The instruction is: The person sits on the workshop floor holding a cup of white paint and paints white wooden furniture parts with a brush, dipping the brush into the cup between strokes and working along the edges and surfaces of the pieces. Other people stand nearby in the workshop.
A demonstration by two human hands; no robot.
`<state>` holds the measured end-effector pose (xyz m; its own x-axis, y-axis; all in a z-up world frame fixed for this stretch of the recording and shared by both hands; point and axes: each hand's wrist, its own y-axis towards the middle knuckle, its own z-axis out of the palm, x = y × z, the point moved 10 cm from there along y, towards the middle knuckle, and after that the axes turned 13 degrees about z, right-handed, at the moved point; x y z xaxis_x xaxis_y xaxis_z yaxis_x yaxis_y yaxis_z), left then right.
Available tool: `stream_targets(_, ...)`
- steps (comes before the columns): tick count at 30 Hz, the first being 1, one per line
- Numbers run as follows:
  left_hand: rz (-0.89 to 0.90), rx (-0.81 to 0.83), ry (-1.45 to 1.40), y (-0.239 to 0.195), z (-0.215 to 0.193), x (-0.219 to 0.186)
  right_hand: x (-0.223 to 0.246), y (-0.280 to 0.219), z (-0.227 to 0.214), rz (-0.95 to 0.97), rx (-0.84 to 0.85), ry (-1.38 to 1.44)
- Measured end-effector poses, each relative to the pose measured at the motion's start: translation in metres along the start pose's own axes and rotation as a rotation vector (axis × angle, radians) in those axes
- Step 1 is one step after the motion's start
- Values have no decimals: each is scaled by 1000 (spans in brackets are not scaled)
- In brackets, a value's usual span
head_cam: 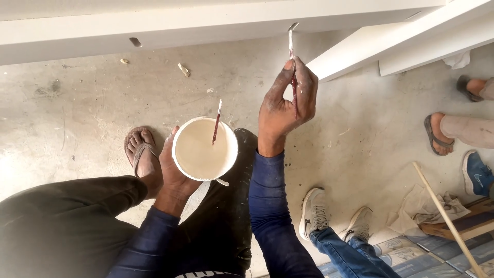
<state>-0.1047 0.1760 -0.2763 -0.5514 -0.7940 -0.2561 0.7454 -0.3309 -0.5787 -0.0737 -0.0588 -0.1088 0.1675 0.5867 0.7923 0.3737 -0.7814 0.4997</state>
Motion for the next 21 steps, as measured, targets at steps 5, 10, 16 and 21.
stream_targets(5, 14, 39, 6, 0, 5, -2, 4, 4, -4, -14, 23, 35)
stream_targets(10, 17, 42, 40, -2, 9, -4, -6, 10, -4, 49, 46, 70)
stream_targets(16, 37, 58, 83, -2, 11, -14, -39, 17, -1, 302, 87, 302)
stream_targets(21, 139, 44, 158, 1, -1, -34, -72, 16, 8, 534, 147, 551)
